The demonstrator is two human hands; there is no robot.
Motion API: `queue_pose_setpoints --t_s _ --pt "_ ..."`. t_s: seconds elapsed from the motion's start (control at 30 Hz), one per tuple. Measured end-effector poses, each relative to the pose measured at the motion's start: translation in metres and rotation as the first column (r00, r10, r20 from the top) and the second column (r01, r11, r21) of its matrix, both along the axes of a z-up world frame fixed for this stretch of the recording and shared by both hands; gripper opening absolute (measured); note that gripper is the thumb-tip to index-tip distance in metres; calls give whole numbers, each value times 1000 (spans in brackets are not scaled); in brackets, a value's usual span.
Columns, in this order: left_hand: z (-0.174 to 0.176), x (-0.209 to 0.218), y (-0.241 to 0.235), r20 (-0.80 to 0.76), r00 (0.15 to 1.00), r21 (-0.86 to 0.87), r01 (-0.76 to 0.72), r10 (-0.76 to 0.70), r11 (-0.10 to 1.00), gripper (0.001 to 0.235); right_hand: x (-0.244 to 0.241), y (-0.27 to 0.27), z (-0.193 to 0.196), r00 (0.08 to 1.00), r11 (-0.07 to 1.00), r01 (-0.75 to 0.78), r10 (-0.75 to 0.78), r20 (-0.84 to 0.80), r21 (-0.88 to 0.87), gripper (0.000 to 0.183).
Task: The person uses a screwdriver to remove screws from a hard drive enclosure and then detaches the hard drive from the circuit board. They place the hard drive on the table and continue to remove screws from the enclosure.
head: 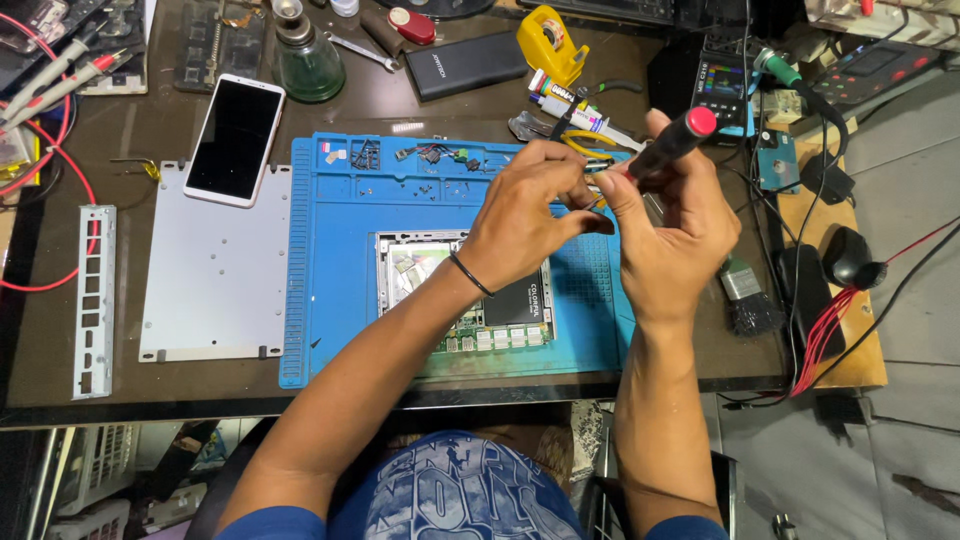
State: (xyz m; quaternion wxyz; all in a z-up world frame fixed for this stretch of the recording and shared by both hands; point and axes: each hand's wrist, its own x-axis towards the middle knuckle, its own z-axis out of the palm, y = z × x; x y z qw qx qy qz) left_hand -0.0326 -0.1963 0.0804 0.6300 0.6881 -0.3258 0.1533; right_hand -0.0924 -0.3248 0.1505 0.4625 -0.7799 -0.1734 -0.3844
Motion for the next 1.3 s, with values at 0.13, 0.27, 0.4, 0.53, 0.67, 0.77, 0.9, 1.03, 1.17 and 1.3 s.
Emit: queue_pose_setpoints --t_s 0.13,0.27,0.4,0.53,0.67,0.77,0.9,1.03,1.17,1.3 --pt "34 -11 27 -17 988 149 154 -153 977 27 -8 5 12 1000 1000 -2 2 -2 -19 39" --pt "16 -11 40 -120 989 546 134 -81 827 51 -18 6 18 997 1000 -11 13 -74 28 38" --pt "-30 -3 42 11 1000 738 -6 -2 675 43 -27 9 24 993 991 5 11 -116 135 36" --pt "-32 -6 46 6 1000 707 -5 1 707 30 -33 12 26 993 979 6 17 -113 203 39" --pt "-24 -7 65 22 1000 681 -24 12 732 6 -37 13 26 999 972 19 -6 -52 234 37" --pt "-21 1 100 47 992 695 -118 119 709 14 -39 9 23 999 969 26 -17 -42 245 34" --pt "-46 20 157 177 897 633 -420 406 651 15 -40 7 11 997 965 54 -37 -69 255 34" --pt "-67 28 184 119 864 679 -431 490 594 15 -45 6 15 999 968 7 5 -44 251 31" --pt "-74 26 192 50 855 705 -396 516 589 12 -51 -5 15 945 995 67 -88 -316 -78 34" --pt "-65 20 193 -82 852 748 -290 517 597 13 -42 -8 -3 768 903 -77 -217 -603 -422 32"
